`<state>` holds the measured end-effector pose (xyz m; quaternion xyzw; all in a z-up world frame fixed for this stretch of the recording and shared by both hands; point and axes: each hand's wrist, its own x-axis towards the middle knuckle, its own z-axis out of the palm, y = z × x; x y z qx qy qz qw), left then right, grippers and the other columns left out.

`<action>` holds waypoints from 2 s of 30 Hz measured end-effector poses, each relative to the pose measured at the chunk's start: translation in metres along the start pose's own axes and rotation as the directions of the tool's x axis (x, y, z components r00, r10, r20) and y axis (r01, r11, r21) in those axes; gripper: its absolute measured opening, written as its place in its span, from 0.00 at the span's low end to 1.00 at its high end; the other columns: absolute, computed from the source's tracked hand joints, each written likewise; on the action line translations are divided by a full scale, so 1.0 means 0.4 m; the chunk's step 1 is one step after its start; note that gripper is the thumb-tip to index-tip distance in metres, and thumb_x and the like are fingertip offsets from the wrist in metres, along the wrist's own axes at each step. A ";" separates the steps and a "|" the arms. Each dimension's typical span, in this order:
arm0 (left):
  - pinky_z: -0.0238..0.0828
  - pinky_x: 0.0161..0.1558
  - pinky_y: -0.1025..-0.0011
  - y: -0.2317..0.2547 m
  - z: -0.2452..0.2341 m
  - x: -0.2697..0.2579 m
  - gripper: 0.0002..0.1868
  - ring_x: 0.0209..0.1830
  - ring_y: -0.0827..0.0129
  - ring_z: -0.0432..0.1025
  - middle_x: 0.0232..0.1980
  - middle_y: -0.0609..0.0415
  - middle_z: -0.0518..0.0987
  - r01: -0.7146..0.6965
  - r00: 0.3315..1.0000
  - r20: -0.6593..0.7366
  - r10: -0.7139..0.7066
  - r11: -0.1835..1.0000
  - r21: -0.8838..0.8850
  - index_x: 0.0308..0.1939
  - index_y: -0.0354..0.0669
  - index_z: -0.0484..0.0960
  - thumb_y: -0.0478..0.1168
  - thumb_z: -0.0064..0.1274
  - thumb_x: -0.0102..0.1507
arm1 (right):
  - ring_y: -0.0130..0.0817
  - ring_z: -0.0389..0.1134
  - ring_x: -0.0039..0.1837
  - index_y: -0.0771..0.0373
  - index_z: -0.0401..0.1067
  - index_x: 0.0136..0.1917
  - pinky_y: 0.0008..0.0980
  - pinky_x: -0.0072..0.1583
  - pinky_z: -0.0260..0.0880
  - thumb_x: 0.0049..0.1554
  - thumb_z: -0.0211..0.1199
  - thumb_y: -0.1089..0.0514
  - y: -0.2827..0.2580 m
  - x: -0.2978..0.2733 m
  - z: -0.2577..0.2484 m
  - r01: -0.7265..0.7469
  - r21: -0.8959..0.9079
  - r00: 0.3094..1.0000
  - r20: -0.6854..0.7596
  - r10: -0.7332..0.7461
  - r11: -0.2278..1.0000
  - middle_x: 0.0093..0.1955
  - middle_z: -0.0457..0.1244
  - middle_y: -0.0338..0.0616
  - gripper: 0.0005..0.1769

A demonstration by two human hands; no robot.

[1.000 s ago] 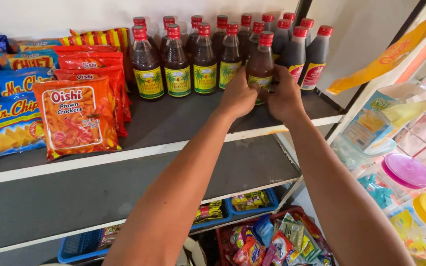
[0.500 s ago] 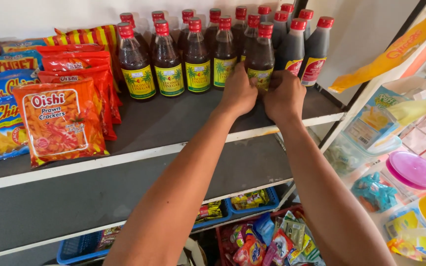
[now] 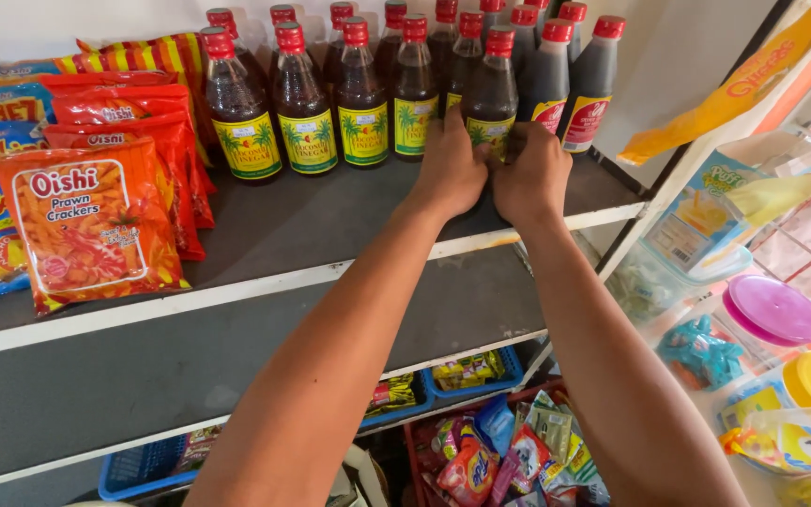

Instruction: Stocking bottles and snack bags onto retail shelves from a cardboard box.

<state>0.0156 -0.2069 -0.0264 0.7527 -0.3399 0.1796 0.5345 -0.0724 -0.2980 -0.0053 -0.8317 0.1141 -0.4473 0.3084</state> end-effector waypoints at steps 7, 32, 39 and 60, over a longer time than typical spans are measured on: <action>0.64 0.64 0.51 0.000 0.001 0.002 0.36 0.63 0.34 0.66 0.63 0.28 0.67 -0.017 0.999 -0.040 0.018 0.999 0.031 0.71 0.33 0.59 0.35 0.57 0.62 | 0.47 0.74 0.50 0.68 0.76 0.52 0.41 0.53 0.72 0.51 0.76 0.54 0.008 0.005 -0.001 0.022 -0.019 1.000 0.018 -0.021 1.000 0.45 0.71 0.53 0.20; 0.51 0.81 0.57 0.148 -0.440 -0.703 0.35 0.82 0.49 0.54 0.81 0.39 0.58 -0.493 0.868 0.031 0.496 0.851 0.178 0.78 0.49 0.64 0.60 0.42 0.71 | 0.50 0.67 0.58 0.68 0.69 0.60 0.46 0.62 0.65 0.59 0.55 0.39 -0.293 -0.586 0.099 -0.480 0.803 0.875 0.468 0.126 0.353 0.57 0.67 0.57 0.31; 0.33 0.78 0.49 -0.049 -0.645 -1.050 0.40 0.84 0.49 0.52 0.81 0.40 0.60 -0.284 0.954 0.076 0.291 0.791 0.542 0.77 0.62 0.68 0.72 0.28 0.67 | 0.52 0.64 0.72 0.66 0.63 0.72 0.48 0.75 0.59 0.61 0.44 0.24 -0.476 -0.950 0.153 -0.895 0.273 0.384 0.875 -0.295 -0.353 0.70 0.63 0.58 0.47; 0.70 0.60 0.57 -0.654 -0.648 -2.017 0.27 0.58 0.44 0.76 0.56 0.36 0.80 0.942 0.282 0.049 -0.958 0.286 0.174 0.66 0.45 0.73 0.42 0.53 0.62 | 0.50 0.69 0.62 0.51 0.66 0.71 0.47 0.60 0.72 0.57 0.65 0.48 0.103 -1.953 0.644 -0.482 -0.463 0.049 0.833 0.551 0.743 0.64 0.66 0.53 0.30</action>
